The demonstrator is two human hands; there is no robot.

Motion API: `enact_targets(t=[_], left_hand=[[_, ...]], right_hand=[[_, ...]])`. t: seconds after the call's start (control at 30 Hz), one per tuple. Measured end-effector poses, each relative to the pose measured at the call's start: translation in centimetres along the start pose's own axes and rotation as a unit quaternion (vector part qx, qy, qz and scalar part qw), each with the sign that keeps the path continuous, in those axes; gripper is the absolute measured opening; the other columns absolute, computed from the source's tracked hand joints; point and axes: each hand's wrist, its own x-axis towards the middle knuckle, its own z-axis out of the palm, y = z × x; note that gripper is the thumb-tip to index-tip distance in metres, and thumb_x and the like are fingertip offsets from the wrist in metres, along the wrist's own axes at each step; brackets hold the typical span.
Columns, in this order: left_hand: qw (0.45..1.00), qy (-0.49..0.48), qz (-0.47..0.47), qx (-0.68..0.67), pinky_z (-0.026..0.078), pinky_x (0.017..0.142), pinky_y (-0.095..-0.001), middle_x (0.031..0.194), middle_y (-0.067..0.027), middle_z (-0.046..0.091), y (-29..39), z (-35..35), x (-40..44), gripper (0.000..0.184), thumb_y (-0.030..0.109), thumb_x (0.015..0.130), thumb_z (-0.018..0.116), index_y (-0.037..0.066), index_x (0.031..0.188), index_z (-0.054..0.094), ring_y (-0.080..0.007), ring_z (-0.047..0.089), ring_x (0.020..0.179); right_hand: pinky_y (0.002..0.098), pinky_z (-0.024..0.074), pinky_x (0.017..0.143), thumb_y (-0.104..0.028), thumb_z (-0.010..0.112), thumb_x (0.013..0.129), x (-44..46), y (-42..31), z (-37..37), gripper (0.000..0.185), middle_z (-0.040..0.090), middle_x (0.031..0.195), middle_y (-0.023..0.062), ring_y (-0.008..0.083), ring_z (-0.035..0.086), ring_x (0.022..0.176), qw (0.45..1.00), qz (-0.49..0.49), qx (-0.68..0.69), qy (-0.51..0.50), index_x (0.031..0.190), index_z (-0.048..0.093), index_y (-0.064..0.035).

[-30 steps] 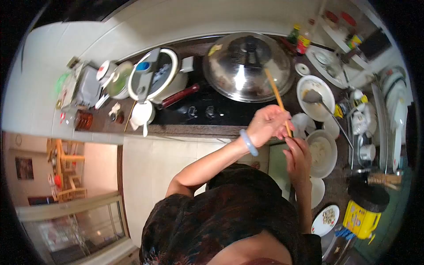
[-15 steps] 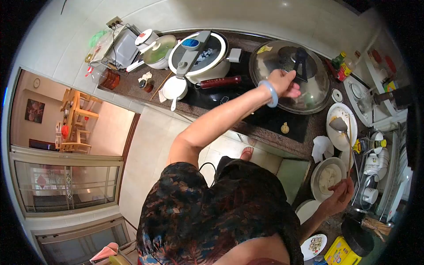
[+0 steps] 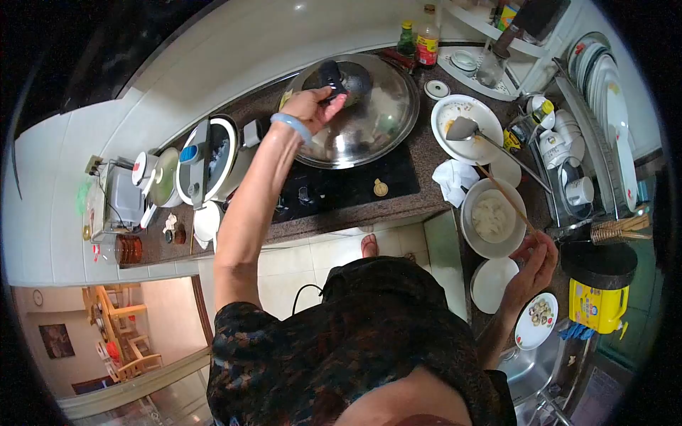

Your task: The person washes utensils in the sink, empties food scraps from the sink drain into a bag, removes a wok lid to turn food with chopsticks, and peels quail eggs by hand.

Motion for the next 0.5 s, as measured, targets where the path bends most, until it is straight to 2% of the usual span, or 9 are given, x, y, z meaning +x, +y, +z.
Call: enact_targets(t=[0.1,0.17,0.27,0.33,0.4,0.47,0.5], left_hand=[[0.998,-0.023,0.041,0.04,0.06,0.068,-0.0229,0.099,-0.0209,0.062,2.2,0.1,-1.3,0.017,0.006,0.096,0.046,-0.008,0.105,0.05,-0.0181,0.065,0.08],[0.994,-0.078,0.062,0.04,0.06,0.068,-0.0235,0.098,-0.0211,0.062,4.8,-0.3,-1.9,0.018,0.005,0.096,0.045,-0.009,0.107,0.049,-0.0194,0.065,0.078],[0.983,-0.026,0.143,0.11,0.059,0.068,-0.0208,0.099,-0.0198,0.064,9.0,1.1,-4.5,0.02,0.006,0.096,0.045,-0.008,0.108,0.052,-0.0165,0.065,0.079],[0.981,-0.047,0.15,0.111,0.058,0.069,-0.0187,0.106,-0.0196,0.064,11.8,0.9,-5.0,0.022,0.006,0.097,0.042,-0.008,0.109,0.054,-0.0146,0.065,0.081],[0.973,-0.069,0.175,0.133,0.058,0.073,-0.0188,0.103,-0.0162,0.063,14.2,0.4,-5.6,0.026,0.007,0.098,0.04,-0.01,0.114,0.052,-0.0139,0.064,0.084],[0.97,-0.081,0.194,0.125,0.058,0.073,-0.019,0.095,-0.0121,0.062,16.0,-0.3,-5.7,0.028,0.009,0.098,0.042,-0.012,0.116,0.051,-0.0135,0.064,0.083],[0.962,-0.176,0.148,0.147,0.058,0.072,-0.018,0.094,-0.0123,0.062,19.0,-3.7,-3.4,0.027,0.009,0.097,0.046,-0.012,0.114,0.051,-0.0131,0.064,0.081]], right_hand=[[0.0231,0.0467,0.056,-0.017,0.042,0.1,0.4,-0.1,0.0,0.023,0.06,0.086,0.0088,0.0101,0.055,0.065,1.0,0.021,0.002,0.012,0.109,0.056,-0.0004],[0.0233,0.0467,0.056,-0.016,0.042,0.099,1.1,-0.7,0.9,0.022,0.06,0.087,0.0091,0.0103,0.055,0.064,0.999,0.038,0.004,0.018,0.109,0.055,-0.0006],[0.0233,0.0464,0.056,-0.015,0.044,0.098,3.1,-1.2,3.5,0.021,0.06,0.087,0.0086,0.01,0.054,0.065,0.999,-0.006,0.034,-0.014,0.109,0.055,-0.0009],[0.024,0.0477,0.057,-0.016,0.044,0.099,4.8,-0.8,5.6,0.021,0.058,0.084,0.0072,0.01,0.054,0.067,0.992,-0.029,0.061,-0.104,0.11,0.055,-0.0011],[0.0226,0.0458,0.058,-0.012,0.044,0.098,6.2,-0.9,9.0,0.018,0.06,0.087,0.0071,0.009,0.054,0.068,0.986,-0.004,0.093,-0.141,0.107,0.055,-0.0008],[0.0213,0.0454,0.058,-0.012,0.047,0.097,7.6,-2.0,12.5,0.016,0.06,0.084,0.0055,0.0082,0.054,0.068,0.98,-0.013,0.054,-0.191,0.104,0.055,-0.0006],[0.0207,0.045,0.057,-0.013,0.048,0.097,8.3,-1.7,14.3,0.015,0.06,0.083,0.0042,0.0075,0.054,0.068,0.972,-0.027,0.066,-0.222,0.103,0.056,-0.0018]])
